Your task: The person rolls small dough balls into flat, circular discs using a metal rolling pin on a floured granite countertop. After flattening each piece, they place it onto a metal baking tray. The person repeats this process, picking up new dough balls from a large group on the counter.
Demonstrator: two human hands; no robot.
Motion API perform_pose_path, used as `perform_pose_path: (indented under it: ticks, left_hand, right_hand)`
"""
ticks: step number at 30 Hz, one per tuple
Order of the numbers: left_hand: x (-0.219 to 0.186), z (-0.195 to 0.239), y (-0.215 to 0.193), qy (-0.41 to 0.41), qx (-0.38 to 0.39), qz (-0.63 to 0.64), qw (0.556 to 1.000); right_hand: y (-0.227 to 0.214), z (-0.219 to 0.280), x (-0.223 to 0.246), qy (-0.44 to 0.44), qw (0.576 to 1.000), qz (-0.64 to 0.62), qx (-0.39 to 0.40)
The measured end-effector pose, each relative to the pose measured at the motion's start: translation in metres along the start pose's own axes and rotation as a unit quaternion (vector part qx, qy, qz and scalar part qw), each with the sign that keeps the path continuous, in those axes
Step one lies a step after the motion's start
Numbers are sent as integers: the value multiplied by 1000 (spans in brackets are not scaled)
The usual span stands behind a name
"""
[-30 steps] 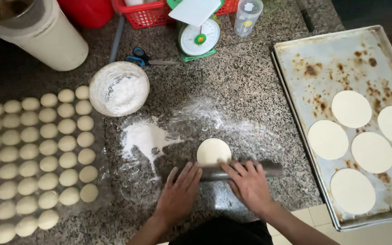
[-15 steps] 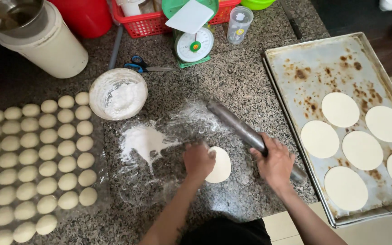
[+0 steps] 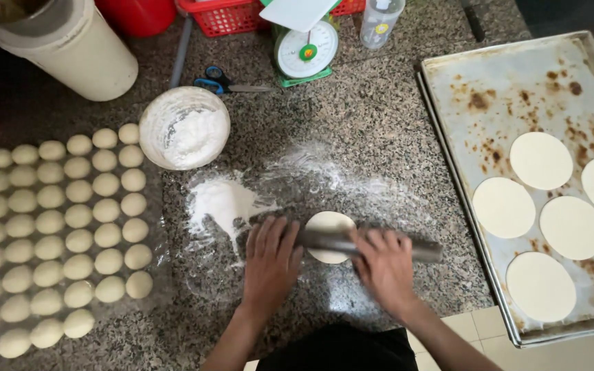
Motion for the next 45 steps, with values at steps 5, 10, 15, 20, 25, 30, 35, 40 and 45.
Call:
perform_pose_path:
  ticks: [5,10,15,20,25,30,35,40,45]
  left_hand:
    - [-1,2,9,-38,168,5,985]
    - [32,-118,47,-30,95,-31,995]
    - [59,-186,79,-20,-58,-77,995]
    - [26,-107,47,-15,17,-28,999]
    - [-3,-8,28,25,92,-45,994]
    - [-13,56,21,164,88,22,982]
    - [-6,-12,47,-32,136,121,983]
    - [-37,-53,113,-71,110,135,982]
    - [-10,-50,189,-220,328,59,917]
  right_hand:
    - [-38,-8,41,-12,997,-51,-53]
    - [-37,-130,23,25,998,53,20]
    - [-31,-212,-13,64,993,46,-89]
    - [-30,-123,14,45,994,57,-84]
    - [-28,-31,29,-14,994,29,-103]
    - [-31,2,30,-52,992,7,111]
    - [-53,-9,-14,78,997,17,-18]
    - [-33,-13,-99,225,972,56,-32]
    - [-50,-18,-107,253,966,24,-42]
Point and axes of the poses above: each hand's wrist, its own z-axis away from the middle knuckle, its own y-axis out of the palm, x = y × z, the point moved 8 cm from there along -z, towards the middle knuckle, and after that the axes turned 10 degrees about -x, right-handed, at the moved point
